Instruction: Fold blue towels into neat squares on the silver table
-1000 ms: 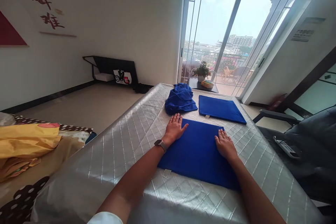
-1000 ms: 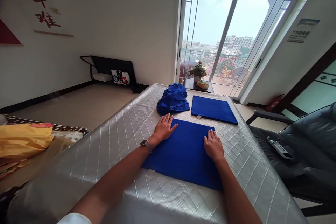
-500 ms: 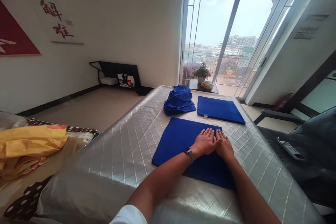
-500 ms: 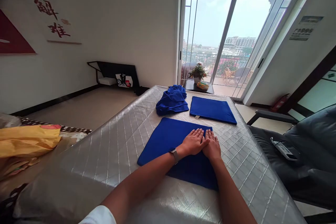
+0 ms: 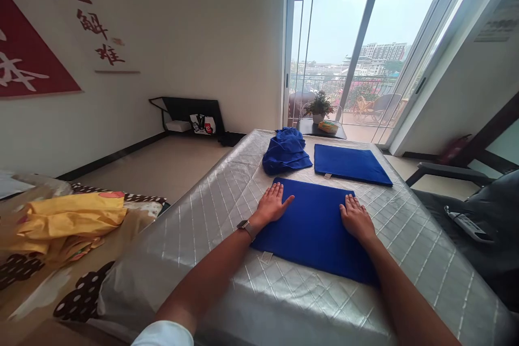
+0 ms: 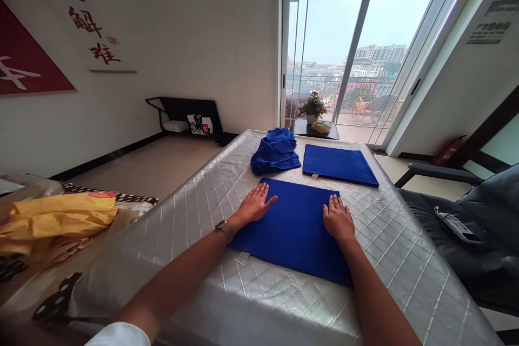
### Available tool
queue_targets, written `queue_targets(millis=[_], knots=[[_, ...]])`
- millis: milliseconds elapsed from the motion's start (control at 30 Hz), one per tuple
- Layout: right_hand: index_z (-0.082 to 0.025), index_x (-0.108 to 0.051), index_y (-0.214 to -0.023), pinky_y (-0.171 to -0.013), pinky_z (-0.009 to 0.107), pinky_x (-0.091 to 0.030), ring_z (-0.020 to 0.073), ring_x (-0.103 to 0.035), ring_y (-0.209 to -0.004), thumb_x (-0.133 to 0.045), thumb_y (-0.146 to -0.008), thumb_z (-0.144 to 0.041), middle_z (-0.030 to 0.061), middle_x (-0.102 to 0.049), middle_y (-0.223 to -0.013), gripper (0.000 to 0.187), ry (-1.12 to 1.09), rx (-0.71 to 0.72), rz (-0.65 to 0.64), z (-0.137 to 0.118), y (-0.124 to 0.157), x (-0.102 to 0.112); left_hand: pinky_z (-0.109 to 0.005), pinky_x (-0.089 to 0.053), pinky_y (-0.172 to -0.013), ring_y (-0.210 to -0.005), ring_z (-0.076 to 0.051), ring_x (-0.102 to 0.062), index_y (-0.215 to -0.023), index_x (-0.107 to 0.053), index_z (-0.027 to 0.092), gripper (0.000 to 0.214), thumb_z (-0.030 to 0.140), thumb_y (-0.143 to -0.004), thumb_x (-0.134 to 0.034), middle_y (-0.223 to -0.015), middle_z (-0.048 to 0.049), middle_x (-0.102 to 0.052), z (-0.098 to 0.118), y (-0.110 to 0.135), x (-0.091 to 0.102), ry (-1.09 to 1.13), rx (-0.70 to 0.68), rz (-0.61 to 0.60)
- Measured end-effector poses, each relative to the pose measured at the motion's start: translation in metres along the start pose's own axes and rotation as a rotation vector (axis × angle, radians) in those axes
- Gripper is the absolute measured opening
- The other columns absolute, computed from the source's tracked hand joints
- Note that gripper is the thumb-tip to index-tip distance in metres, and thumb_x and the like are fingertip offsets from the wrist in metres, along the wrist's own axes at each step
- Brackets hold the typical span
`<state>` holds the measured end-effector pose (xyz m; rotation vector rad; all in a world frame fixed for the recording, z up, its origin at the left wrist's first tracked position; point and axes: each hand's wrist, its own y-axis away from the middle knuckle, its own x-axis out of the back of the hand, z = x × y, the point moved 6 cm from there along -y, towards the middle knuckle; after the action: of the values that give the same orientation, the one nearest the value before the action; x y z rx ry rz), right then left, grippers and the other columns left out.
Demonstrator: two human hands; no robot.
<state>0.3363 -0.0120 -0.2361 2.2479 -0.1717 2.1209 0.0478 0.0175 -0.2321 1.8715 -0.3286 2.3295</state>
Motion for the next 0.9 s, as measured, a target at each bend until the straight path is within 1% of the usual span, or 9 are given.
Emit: queue_targets(millis=[133,300,367,500,633,667,733,833,900], knots=[[-0.003,-0.031,-0.154,-0.122,0.039,-0.018,0.0226,-0.023,-0.15,-0.017,-0.101,-0.033,0.0119,-0.03,-0.162,0.062,0.047,-0.013,0.04,-0.005,0.005,0.009,-0.04,-0.014,-0.125,-0.152,-0.026,-0.017,-0.155,-0.026,0.002,0.094,0.071,-0.096,-0.005,-0.163,-0.0177,-0.021,0.0,0.003,0.0,-0.004,0.006,0.006],[-0.002,-0.034,-0.153,-0.123,0.043,-0.006,0.0231,-0.018,-0.152,-0.018,-0.101,-0.03,0.0153,-0.03,-0.161,0.061,0.171,0.125,0.189,-0.019,0.036,0.024,-0.041,-0.016,-0.124,-0.152,-0.027,-0.019,-0.155,-0.027,-0.001,0.093,0.069,-0.097,-0.005,-0.162,-0.0192,-0.023,0.003,0.002,-0.001,-0.012,-0.009,0.032],[-0.003,-0.033,-0.153,-0.123,0.042,-0.008,0.0225,-0.017,-0.152,-0.018,-0.101,-0.034,0.0145,-0.029,-0.161,0.062,0.148,0.134,0.169,-0.018,0.05,0.02,-0.041,-0.016,-0.124,-0.152,-0.027,-0.019,-0.154,-0.027,-0.001,0.093,0.069,-0.097,-0.005,-0.162,-0.0192,-0.023,0.002,0.002,-0.001,-0.004,-0.009,0.035],[-0.003,-0.03,-0.155,-0.122,0.042,-0.017,0.0245,-0.021,-0.151,-0.019,-0.101,-0.04,0.0143,-0.027,-0.162,0.066,0.088,0.045,0.049,-0.003,0.064,0.0,-0.04,-0.017,-0.124,-0.151,-0.027,-0.021,-0.154,-0.03,-0.001,0.09,0.068,-0.099,-0.009,-0.162,-0.0196,-0.025,0.001,0.004,0.003,0.004,0.006,0.048],[-0.002,-0.029,-0.155,-0.122,0.043,-0.019,0.0257,-0.022,-0.15,-0.017,-0.101,-0.041,0.0155,-0.025,-0.162,0.067,0.036,0.049,0.055,0.001,0.063,-0.007,-0.042,-0.017,-0.124,-0.151,-0.028,-0.022,-0.153,-0.032,0.001,0.085,0.065,-0.101,-0.014,-0.161,-0.0198,-0.028,0.01,0.01,0.018,-0.031,0.005,0.166],[-0.001,-0.029,-0.154,-0.121,0.044,-0.02,0.0264,-0.022,-0.15,-0.018,-0.101,-0.04,0.016,-0.025,-0.162,0.068,0.028,0.053,0.062,0.001,0.063,-0.008,-0.042,-0.018,-0.124,-0.151,-0.028,-0.023,-0.153,-0.033,0.001,0.083,0.063,-0.101,-0.014,-0.16,-0.0196,-0.029,0.019,0.013,0.021,-0.031,-0.026,0.198],[0.0,-0.03,-0.154,-0.121,0.046,-0.02,0.0274,-0.023,-0.15,-0.018,-0.1,-0.04,0.0167,-0.026,-0.162,0.067,0.018,0.058,0.065,0.0,0.062,-0.008,-0.041,-0.02,-0.124,-0.15,-0.027,-0.024,-0.152,-0.035,0.002,0.081,0.062,-0.102,-0.013,-0.16,-0.0186,-0.031,0.047,0.021,0.022,-0.012,-0.15,0.221],[0.0,-0.03,-0.154,-0.121,0.046,-0.02,0.0274,-0.023,-0.15,-0.018,-0.1,-0.039,0.0166,-0.026,-0.162,0.067,0.022,0.061,0.068,0.0,0.062,-0.008,-0.038,-0.019,-0.123,-0.151,-0.025,-0.023,-0.151,-0.037,0.004,0.08,0.062,-0.102,-0.013,-0.16,-0.0168,-0.032,0.109,0.037,0.011,0.026,-0.394,0.17],[-0.001,-0.031,-0.154,-0.121,0.045,-0.019,0.0264,-0.022,-0.15,-0.019,-0.1,-0.037,0.0165,-0.026,-0.162,0.066,0.029,0.074,0.079,0.001,0.063,-0.009,-0.037,-0.018,-0.123,-0.151,-0.024,-0.022,-0.152,-0.035,0.004,0.079,0.06,-0.102,-0.012,-0.16,-0.0163,-0.031,0.148,0.046,-0.001,0.045,-0.492,0.111]])
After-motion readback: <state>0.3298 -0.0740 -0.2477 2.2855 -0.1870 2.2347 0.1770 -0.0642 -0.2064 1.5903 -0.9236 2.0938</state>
